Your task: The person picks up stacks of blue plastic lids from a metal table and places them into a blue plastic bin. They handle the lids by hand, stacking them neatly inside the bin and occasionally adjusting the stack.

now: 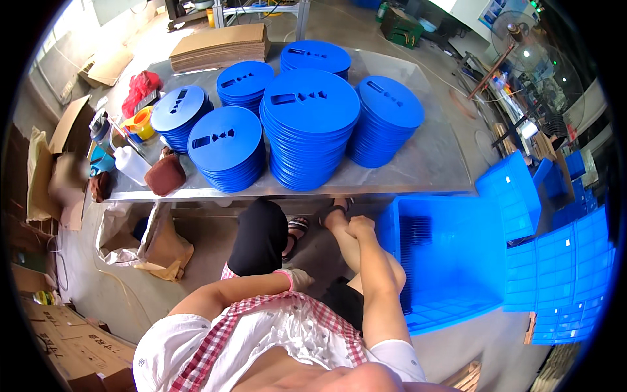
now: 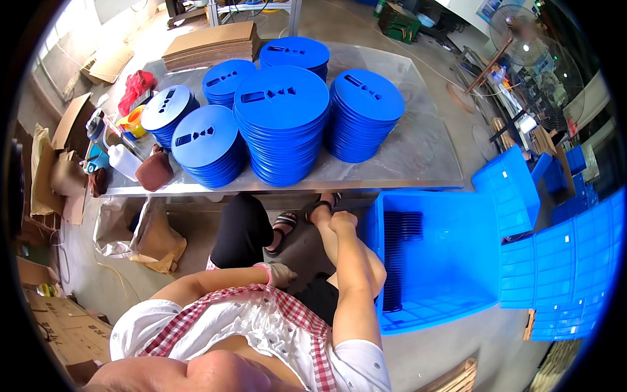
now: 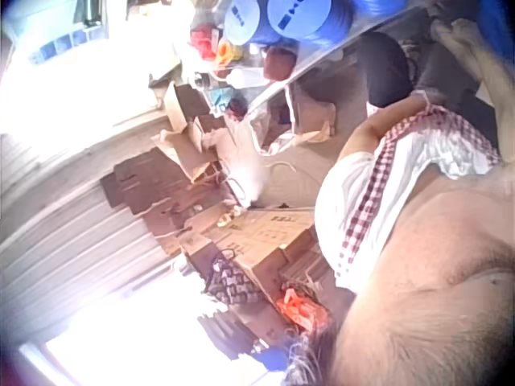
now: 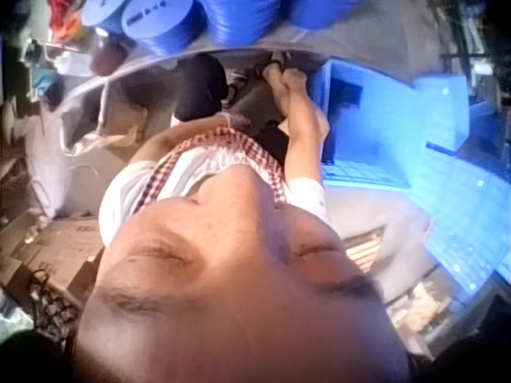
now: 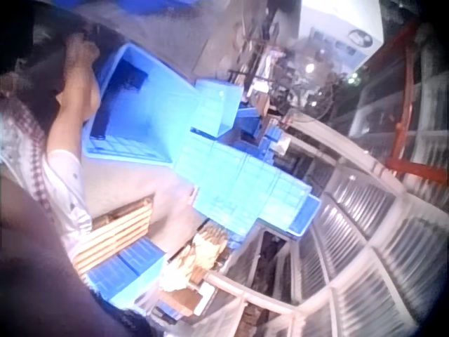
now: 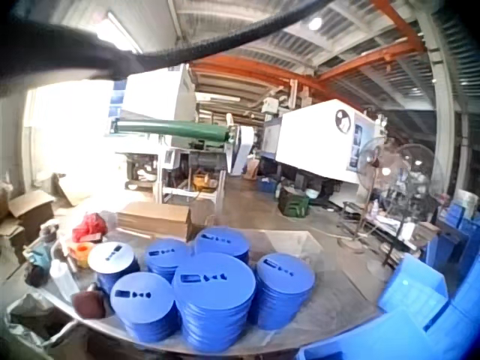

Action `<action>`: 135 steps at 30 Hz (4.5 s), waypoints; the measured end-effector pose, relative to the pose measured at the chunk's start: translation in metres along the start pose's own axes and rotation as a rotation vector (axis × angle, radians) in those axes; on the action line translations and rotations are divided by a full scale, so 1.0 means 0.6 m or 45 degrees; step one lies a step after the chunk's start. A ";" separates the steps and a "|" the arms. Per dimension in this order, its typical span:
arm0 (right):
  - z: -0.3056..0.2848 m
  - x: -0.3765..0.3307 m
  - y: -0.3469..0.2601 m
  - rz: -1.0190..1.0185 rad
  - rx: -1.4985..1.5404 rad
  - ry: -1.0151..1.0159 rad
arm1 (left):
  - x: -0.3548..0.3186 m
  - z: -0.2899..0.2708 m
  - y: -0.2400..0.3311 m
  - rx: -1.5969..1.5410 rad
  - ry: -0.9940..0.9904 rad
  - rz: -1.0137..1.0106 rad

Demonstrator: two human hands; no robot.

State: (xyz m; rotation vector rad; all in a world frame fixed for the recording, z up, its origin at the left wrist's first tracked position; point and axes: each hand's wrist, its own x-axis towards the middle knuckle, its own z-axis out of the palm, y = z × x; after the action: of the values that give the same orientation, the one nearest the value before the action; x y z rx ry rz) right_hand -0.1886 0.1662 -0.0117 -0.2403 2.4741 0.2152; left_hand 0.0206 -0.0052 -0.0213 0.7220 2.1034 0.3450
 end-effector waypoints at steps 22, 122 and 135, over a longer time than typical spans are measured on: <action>-0.008 -0.029 -0.007 -0.047 0.019 0.046 | -0.015 -0.022 0.015 -0.066 -0.102 -0.107; -0.281 -0.127 -0.420 -0.834 1.786 0.640 | -0.453 -0.362 -0.298 -2.155 1.594 -0.023; -0.284 -0.178 -0.414 -0.943 1.758 0.697 | -0.476 -0.357 -0.252 -2.103 1.845 0.061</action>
State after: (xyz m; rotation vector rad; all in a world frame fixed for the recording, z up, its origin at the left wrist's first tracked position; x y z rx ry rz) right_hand -0.1487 -0.0981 0.1637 -0.5908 2.2043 -1.9537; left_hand -0.0768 -0.2953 0.2168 -0.7494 1.8192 2.7223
